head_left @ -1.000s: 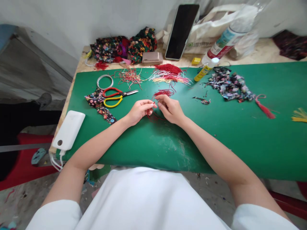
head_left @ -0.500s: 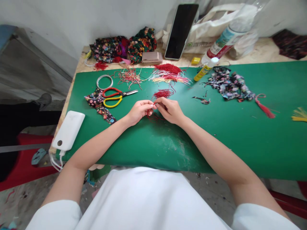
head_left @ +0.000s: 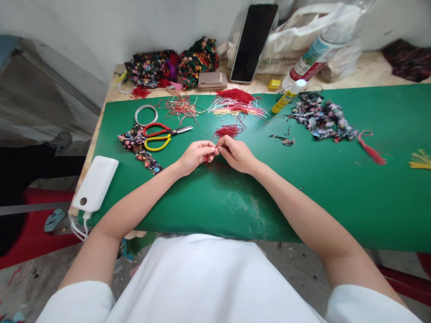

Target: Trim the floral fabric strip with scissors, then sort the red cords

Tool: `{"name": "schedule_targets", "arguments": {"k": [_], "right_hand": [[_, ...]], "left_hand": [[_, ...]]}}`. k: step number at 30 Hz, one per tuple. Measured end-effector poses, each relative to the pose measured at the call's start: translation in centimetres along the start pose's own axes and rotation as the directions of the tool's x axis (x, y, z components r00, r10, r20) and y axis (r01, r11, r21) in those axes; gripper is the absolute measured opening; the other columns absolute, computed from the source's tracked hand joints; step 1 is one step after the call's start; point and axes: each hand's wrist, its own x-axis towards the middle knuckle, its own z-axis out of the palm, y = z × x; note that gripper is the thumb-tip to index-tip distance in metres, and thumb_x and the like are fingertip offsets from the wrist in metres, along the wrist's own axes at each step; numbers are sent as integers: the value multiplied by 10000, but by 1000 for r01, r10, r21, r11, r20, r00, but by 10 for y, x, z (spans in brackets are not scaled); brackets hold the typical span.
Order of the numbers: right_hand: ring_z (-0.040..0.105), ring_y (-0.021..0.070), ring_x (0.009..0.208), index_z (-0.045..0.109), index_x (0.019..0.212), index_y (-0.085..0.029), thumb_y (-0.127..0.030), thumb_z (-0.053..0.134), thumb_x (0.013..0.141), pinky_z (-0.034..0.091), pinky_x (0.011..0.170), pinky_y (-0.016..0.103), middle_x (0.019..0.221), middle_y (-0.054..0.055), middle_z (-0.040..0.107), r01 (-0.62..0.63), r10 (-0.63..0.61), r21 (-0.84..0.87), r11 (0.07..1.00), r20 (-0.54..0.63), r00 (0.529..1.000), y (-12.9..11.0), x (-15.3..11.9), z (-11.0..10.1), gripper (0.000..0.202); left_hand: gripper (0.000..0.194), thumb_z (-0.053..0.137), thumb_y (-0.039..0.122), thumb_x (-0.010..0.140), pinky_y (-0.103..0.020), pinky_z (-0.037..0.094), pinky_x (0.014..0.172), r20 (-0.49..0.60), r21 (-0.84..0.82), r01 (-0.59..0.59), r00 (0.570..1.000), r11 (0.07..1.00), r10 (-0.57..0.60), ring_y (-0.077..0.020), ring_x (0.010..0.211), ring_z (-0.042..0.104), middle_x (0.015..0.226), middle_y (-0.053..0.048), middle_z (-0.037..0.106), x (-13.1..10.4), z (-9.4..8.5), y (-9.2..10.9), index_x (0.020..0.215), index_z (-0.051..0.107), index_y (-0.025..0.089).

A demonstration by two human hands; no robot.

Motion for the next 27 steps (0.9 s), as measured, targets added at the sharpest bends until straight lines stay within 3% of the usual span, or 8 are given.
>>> {"name": "schedule_targets", "arguments": {"k": [7, 15, 19, 27], "right_hand": [[519, 155, 567, 458, 865, -240, -268, 452, 936, 353, 577, 264, 707, 18, 625, -21, 22, -119, 993, 7, 1000, -3, -1, 2, 77], [421, 103, 474, 467, 762, -232, -235, 484, 861, 317, 526, 236, 572, -45, 499, -4, 3, -69, 998, -16, 1000, -3, -2, 1, 100], [394, 99, 482, 447, 792, -237, -262, 489, 895, 317, 527, 235, 590, -55, 484, 16, -18, -35, 999, -61, 998, -3, -1, 1, 114], [410, 118, 510, 437, 877, -243, -275, 472, 939, 320, 552, 245, 619, -50, 508, 4, -3, -28, 1000, 22, 1000, -4, -1, -1, 78]], "left_hand": [[158, 652, 127, 847, -217, 385, 584, 16, 35, 9, 1000, 999, -9, -64, 520, 509, 574, 23, 572, 0, 1, 0, 691, 624, 127], [168, 620, 84, 854, -206, 386, 566, 2, 8, 16, 1000, 1000, -16, -46, 504, 509, 589, 29, 591, 0, 2, 1, 690, 613, 121], [159, 639, 91, 861, -218, 404, 578, -36, -33, -1, 999, 999, 0, -52, 517, 516, 643, 12, 626, 0, 2, 0, 711, 602, 125], [173, 581, 61, 881, -189, 393, 550, -105, -151, -7, 994, 988, -8, -29, 500, 511, 646, 20, 629, 0, 4, 1, 718, 595, 116]]}}
